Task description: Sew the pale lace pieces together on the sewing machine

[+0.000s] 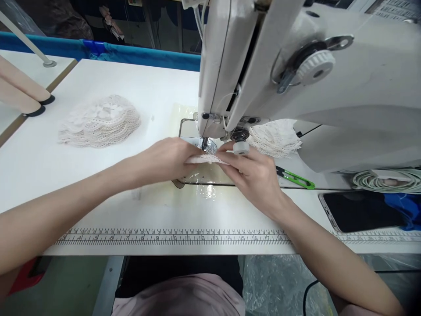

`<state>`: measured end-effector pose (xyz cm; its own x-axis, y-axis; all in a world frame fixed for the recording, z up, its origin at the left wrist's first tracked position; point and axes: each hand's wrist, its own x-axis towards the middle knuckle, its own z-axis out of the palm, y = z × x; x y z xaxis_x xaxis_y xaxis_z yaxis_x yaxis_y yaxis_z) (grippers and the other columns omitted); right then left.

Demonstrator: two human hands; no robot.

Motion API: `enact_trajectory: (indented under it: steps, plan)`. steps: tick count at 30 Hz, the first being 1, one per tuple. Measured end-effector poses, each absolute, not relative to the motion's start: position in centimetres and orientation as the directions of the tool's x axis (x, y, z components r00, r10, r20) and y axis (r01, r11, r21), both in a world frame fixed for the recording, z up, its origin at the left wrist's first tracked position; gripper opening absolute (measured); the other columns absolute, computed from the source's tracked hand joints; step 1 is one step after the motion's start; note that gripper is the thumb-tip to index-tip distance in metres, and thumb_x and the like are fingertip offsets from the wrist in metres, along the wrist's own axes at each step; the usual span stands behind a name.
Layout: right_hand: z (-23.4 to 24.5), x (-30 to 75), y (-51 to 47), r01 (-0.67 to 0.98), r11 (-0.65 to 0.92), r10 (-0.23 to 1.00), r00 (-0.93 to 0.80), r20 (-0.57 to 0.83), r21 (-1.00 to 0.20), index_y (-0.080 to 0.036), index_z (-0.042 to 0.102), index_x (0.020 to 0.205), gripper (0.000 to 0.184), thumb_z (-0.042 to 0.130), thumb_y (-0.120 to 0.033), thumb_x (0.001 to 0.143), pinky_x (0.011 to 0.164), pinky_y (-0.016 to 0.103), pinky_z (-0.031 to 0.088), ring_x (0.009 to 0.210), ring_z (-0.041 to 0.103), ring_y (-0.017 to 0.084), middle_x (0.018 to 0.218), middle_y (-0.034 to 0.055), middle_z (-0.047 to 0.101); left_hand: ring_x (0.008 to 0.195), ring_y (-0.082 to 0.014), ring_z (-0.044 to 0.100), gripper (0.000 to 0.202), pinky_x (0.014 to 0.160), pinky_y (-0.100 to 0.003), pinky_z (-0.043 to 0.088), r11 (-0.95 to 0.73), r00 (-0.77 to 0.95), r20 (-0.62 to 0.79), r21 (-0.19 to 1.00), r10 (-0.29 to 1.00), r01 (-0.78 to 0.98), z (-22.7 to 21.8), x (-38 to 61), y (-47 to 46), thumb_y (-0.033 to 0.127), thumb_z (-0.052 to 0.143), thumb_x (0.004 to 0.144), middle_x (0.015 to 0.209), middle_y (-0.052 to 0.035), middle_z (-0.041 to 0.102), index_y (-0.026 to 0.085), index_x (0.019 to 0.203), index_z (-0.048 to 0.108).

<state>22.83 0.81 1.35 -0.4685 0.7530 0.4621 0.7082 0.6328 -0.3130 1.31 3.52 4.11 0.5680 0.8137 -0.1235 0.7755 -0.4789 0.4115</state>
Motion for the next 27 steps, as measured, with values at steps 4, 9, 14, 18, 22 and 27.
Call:
enact_trajectory:
  steps: [4,9,14,18,22,27]
  plan:
    - [0.6,22.6,1.5,0.729,0.625,0.733,-0.426,0.53,-0.279,-0.018,0.077,0.092,0.032,0.049,-0.03,0.099,0.047,0.024,0.029,0.049,0.046,0.009,0.061,-0.0008,0.061,0.036,-0.0069,0.029,0.039,0.04,-0.024,0.021,-0.419,0.536,-0.195,0.431,0.821,0.799,4.4,1.1,5.1,0.032,0.057,0.084,0.042,0.0045,0.034,0.019,0.049,0.047]
    - [0.4,22.3,1.5,0.685,0.649,0.724,-0.423,0.545,-0.331,-0.016,0.077,0.099,0.025,0.053,-0.021,0.095,0.047,0.023,0.033,0.049,0.054,0.009,0.067,0.0001,0.07,0.043,-0.0074,0.03,0.039,0.043,-0.024,0.023,-0.361,0.626,-0.263,0.63,0.734,0.688,4.4,-0.1,5.4,0.043,0.054,0.087,0.05,0.0036,0.036,0.019,0.057,0.049]
    - [1.1,22.7,0.9,0.633,0.715,0.685,-0.548,0.48,-0.299,-0.017,0.075,0.097,0.023,0.054,-0.014,0.09,0.054,0.026,0.042,0.066,0.066,0.014,0.084,0.0013,0.076,0.053,-0.0098,0.046,0.039,0.054,-0.025,0.035,-0.606,0.758,-0.039,0.574,0.651,0.55,3.2,-0.7,3.9,0.034,0.048,0.095,0.061,0.0006,0.051,0.017,0.061,0.059]
    - [1.6,22.9,0.4,0.574,0.811,0.565,-0.717,0.409,-0.115,-0.019,0.074,0.088,0.018,0.057,-0.015,0.088,0.074,0.035,0.049,0.096,0.066,0.023,0.103,0.0024,0.076,0.07,-0.0178,0.059,0.025,0.074,-0.036,0.042,-0.854,0.811,0.306,0.01,0.498,0.521,1.5,-0.3,1.4,0.019,0.048,0.094,0.076,-0.0029,0.066,0.021,0.101,0.072]
    - [1.6,22.7,0.0,0.54,0.84,0.512,-0.762,0.396,-0.047,-0.016,0.073,0.092,0.02,0.054,-0.011,0.089,0.093,0.037,0.048,0.105,0.065,0.022,0.106,0.0046,0.075,0.103,-0.0236,0.064,0.027,0.085,-0.04,0.043,-0.795,0.805,0.389,-0.238,0.448,0.557,0.7,0.0,-0.3,0.016,0.054,0.094,0.117,-0.0075,0.071,0.018,0.118,0.066]
    - [1.5,22.5,0.0,0.544,0.838,0.508,-0.757,0.412,-0.034,-0.016,0.072,0.089,0.02,0.052,-0.011,0.09,0.088,0.036,0.051,0.098,0.068,0.02,0.101,0.004,0.076,0.113,-0.0247,0.065,0.029,0.096,-0.045,0.043,-0.806,0.81,0.342,-0.197,0.477,0.558,0.4,-0.3,-0.4,0.015,0.051,0.096,0.12,-0.0109,0.07,0.016,0.121,0.064]
